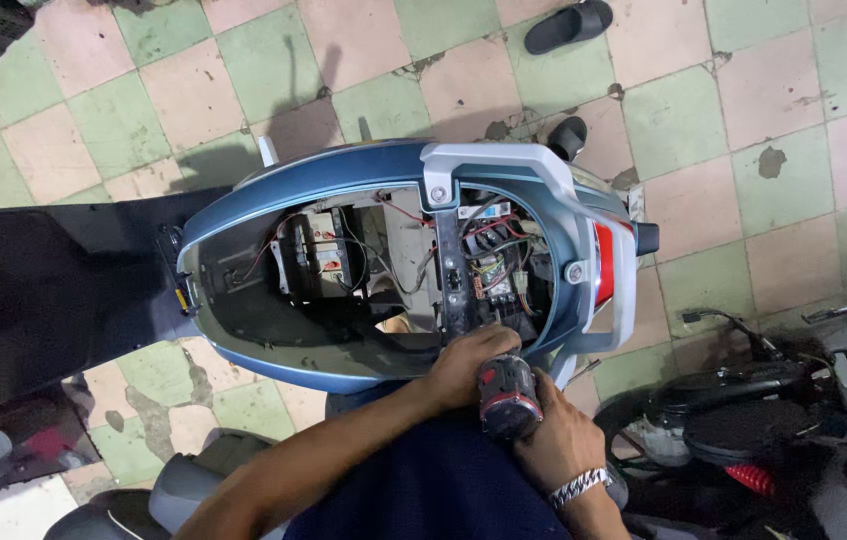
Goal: The person works on the internal wiring and components of an electric scooter using a screwdriver and a multimeter.
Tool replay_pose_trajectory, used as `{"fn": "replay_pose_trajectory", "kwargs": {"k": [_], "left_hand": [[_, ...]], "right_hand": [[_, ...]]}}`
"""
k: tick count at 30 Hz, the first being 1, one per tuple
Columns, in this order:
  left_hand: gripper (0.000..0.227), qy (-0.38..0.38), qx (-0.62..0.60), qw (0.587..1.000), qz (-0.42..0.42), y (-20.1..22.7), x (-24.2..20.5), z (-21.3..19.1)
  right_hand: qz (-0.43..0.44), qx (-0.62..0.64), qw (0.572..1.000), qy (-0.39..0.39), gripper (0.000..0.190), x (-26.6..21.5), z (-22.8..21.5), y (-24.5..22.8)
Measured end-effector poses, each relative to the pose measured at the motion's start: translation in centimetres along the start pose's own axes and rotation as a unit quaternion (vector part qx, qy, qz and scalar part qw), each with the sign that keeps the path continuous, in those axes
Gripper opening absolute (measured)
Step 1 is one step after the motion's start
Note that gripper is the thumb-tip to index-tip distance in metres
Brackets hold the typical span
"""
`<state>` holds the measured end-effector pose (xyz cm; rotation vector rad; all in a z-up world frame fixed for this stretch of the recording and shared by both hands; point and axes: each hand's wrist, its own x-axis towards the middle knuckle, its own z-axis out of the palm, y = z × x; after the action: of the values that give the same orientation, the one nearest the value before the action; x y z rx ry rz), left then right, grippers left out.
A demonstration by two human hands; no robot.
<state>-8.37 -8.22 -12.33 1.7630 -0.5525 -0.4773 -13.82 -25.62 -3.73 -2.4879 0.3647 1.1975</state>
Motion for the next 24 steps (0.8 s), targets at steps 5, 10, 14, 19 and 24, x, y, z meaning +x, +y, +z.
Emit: {"fn": "replay_pose_trajectory", "kwargs": {"k": [5, 10, 14, 19, 24], "left_hand": [[0.035, -0.012, 0.000, 1.000, -0.006, -0.9, -0.4, 0.2], [0.039, -0.002, -0.012, 1.000, 0.010, -1.0, -0.5, 0.0], [0.044, -0.002, -0.023, 1.000, 0.016, -0.5, -0.3, -0.6], [0.040, -0.003, -0.018, 1.000, -0.017, 0.0, 0.1, -0.5], [0.042, 0.004, -0.015, 1.000, 0.003, 0.0, 0.0, -0.6]], "right_hand": [[0.011, -0.001, 1.000, -0.015, 0.075, 0.1, 0.0, -0.3], [0.002, 0.008, 1.000, -0.004, 0.076, 0.1, -0.1, -0.7], [0.006, 0.009, 1.000, -0.015, 0.079, 0.1, -0.4, -0.9], [0.037, 0.006, 0.999, -0.028, 0.084, 0.2, -0.8, -0.9], [0.027, 0.011, 0.999, -0.018, 0.082, 0.1, -0.4, -0.9]]}}
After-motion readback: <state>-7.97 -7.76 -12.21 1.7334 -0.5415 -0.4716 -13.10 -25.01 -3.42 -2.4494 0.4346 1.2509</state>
